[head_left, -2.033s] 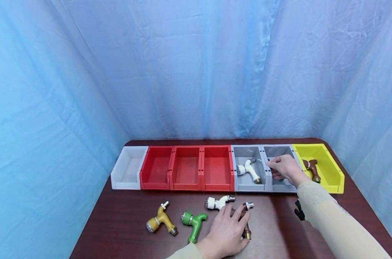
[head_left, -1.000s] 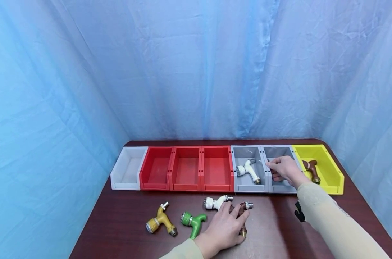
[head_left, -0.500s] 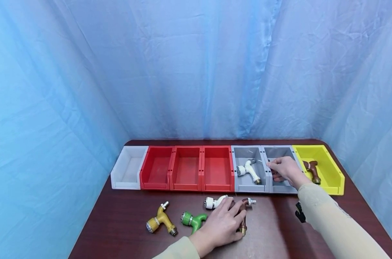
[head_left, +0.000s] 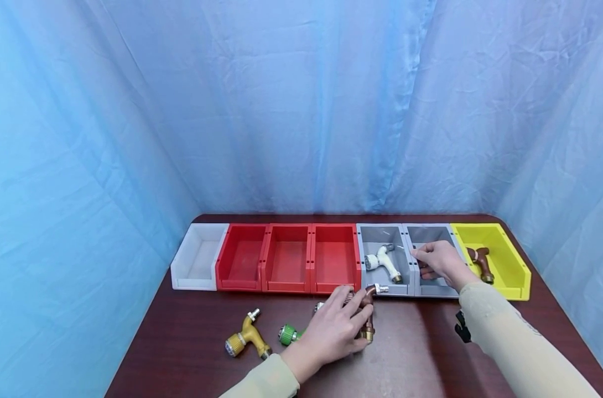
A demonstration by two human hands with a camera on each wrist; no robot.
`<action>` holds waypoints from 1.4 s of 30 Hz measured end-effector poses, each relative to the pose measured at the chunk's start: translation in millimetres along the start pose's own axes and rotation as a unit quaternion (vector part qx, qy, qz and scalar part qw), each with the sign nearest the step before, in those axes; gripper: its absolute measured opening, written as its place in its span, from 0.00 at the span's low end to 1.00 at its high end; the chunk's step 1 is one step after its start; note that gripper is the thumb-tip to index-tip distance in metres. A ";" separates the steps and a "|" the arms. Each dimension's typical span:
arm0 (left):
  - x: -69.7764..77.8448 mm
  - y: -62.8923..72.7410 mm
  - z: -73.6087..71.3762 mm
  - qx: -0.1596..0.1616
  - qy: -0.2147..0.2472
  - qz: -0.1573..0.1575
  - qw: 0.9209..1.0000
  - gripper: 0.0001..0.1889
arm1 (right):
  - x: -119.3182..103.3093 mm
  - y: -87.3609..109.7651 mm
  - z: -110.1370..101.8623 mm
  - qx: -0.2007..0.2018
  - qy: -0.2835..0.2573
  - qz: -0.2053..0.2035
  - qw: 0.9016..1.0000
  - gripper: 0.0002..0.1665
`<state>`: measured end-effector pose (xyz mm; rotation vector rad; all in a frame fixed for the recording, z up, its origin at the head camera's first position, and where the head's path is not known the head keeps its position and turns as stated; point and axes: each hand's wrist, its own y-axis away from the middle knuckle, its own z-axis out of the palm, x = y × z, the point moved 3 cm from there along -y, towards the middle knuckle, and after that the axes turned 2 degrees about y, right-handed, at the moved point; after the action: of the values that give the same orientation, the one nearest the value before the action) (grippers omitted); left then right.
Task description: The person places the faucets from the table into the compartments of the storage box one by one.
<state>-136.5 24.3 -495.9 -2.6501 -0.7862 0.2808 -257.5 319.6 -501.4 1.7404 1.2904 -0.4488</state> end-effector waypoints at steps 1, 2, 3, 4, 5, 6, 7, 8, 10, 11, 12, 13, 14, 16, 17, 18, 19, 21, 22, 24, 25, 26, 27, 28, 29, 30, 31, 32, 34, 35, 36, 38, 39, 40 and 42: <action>-2.7 -0.5 -1.1 -0.002 0.003 -0.004 1.000 0.35 | 0.2 -0.1 -0.1 -0.001 -0.002 0.000 1.000 0.30; -5.4 -0.8 -2.4 -0.003 0.008 -0.008 1.000 0.35 | 0.3 -0.1 -0.2 -0.001 -0.003 0.000 1.000 0.30; -7.9 -1.2 -3.8 -0.003 0.010 -0.012 1.000 0.35 | 0.4 -0.2 -0.3 -0.001 -0.005 0.000 1.000 0.29; -10.6 -1.7 -4.7 -0.002 0.011 -0.016 1.000 0.35 | 0.5 -0.2 -0.4 -0.001 -0.006 0.000 1.000 0.29; -13.0 -2.0 -5.7 0.001 0.011 -0.019 1.000 0.35 | 0.6 -0.3 -0.5 0.000 -0.007 0.001 1.000 0.29; -15.3 -2.5 -6.5 0.005 0.008 -0.020 1.000 0.35 | 0.8 -0.5 -0.5 0.000 -0.007 0.001 1.000 0.29; -17.6 -3.0 -7.5 0.010 0.004 -0.023 1.000 0.35 | 1.0 -0.7 -0.5 0.001 -0.006 0.001 1.000 0.29; -19.8 -3.5 -8.3 0.015 0.001 -0.025 1.000 0.34 | 1.3 -0.9 -0.5 0.001 -0.004 0.001 1.000 0.30; -24.2 -4.4 -9.6 0.025 -0.008 -0.028 0.999 0.34 | 1.7 -1.6 -0.5 0.002 -0.001 0.000 1.000 0.30; -26.4 -4.8 -10.5 0.029 -0.011 -0.030 0.999 0.34 | 1.9 -1.8 -0.6 0.002 0.001 0.000 1.000 0.30; -28.6 -5.4 -11.1 0.031 -0.014 -0.033 0.999 0.34 | 2.0 -2.1 -0.7 0.003 0.002 0.000 1.000 0.30; -31.0 -5.8 -11.9 0.031 -0.013 -0.037 0.999 0.35 | 1.8 -2.0 -0.9 0.004 0.002 0.000 1.000 0.30; -33.4 -6.3 -12.7 0.031 -0.014 -0.040 0.999 0.35 | 1.6 -1.8 -1.1 0.005 0.002 0.000 1.000 0.30; -38.4 -7.2 -14.1 0.031 -0.019 -0.044 0.998 0.35 | 1.6 -1.4 -1.4 0.005 0.001 0.000 1.000 0.29; -40.9 -7.6 -14.9 0.030 -0.019 -0.048 0.998 0.36 | 1.4 -1.0 -1.4 0.005 0.000 0.000 1.000 0.29; -43.5 -8.1 -15.7 0.029 -0.021 -0.050 0.998 0.36 | 1.2 -0.9 -1.2 0.007 0.000 0.001 1.000 0.29; -46.0 -8.3 -16.3 0.030 -0.025 -0.051 0.998 0.36 | 0.9 -0.4 -0.9 0.007 -0.001 -0.001 1.000 0.29; -51.0 -9.4 -17.0 0.034 -0.026 -0.055 0.998 0.35 | 0.3 0.3 -0.1 0.009 -0.002 0.000 1.000 0.28; -53.4 -10.1 -17.7 0.036 -0.025 -0.057 0.997 0.35 | -0.3 0.7 0.4 0.011 -0.003 0.002 1.000 0.27; -58.2 -11.3 -18.3 0.037 -0.027 -0.063 0.997 0.34 | -1.2 1.5 1.4 0.013 -0.004 0.002 1.000 0.27; -60.4 -12.1 -18.6 0.038 -0.025 -0.067 0.997 0.34 | -1.6 2.0 1.7 0.013 -0.004 0.001 1.000 0.27; -62.5 -12.9 -18.8 0.037 -0.023 -0.070 0.997 0.34 | -2.0 2.5 2.0 0.015 -0.004 0.003 1.000 0.26; -64.5 -13.6 -19.0 0.036 -0.023 -0.072 0.996 0.34 | -2.1 2.7 2.0 0.015 -0.004 0.002 1.000 0.26; -66.2 -14.3 -18.9 0.035 -0.025 -0.073 0.996 0.34 | -2.2 2.9 2.0 0.016 -0.004 0.004 1.000 0.26; -68.0 -14.9 -18.4 0.033 -0.028 -0.073 0.996 0.33 | -2.2 3.0 2.0 0.016 -0.004 0.005 1.000 0.26; -69.6 -15.8 -18.0 0.035 -0.027 -0.072 0.996 0.33 | -2.0 2.9 1.9 0.016 -0.004 0.005 1.000 0.26; -71.3 -16.6 -17.1 0.040 -0.027 -0.070 0.996 0.32 | -1.9 2.8 1.9 0.016 -0.004 0.005 1.000 0.26; -73.0 -17.2 -16.1 0.044 -0.029 -0.067 0.996 0.32 | -1.7 2.7 1.8 0.016 -0.005 0.006 1.000 0.26; -76.2 -18.9 -14.2 0.056 -0.031 -0.062 0.996 0.31 | -1.3 2.4 1.8 0.016 -0.005 0.007 1.000 0.26; -77.8 -19.7 -13.1 0.061 -0.031 -0.059 0.996 0.30 | -1.3 2.4 1.8 0.015 -0.005 0.007 1.000 0.26; -79.2 -20.6 -12.3 0.066 -0.030 -0.057 0.996 0.30 | -1.3 2.6 1.5 0.015 -0.005 0.007 1.000 0.26; -81.6 -22.4 -10.6 0.072 -0.031 -0.057 0.995 0.29 | -1.6 3.2 1.5 0.015 -0.006 0.006 1.000 0.26; -82.6 -23.3 -9.8 0.075 -0.032 -0.057 0.995 0.29 | -1.7 3.5 1.6 0.015 -0.005 0.005 1.000 0.27; -83.5 -24.3 -9.0 0.075 -0.034 -0.059 0.995 0.29 | -1.9 3.7 1.7 0.014 -0.005 0.005 1.000 0.27; -85.1 -26.3 -7.4 0.076 -0.037 -0.064 0.994 0.29 | -2.2 4.1 1.8 0.014 -0.005 0.003 1.000 0.27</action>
<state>-217.4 -4.8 -471.4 -2.4478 -0.9157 0.3908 -254.3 316.6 -499.0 1.7631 1.2760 -0.4739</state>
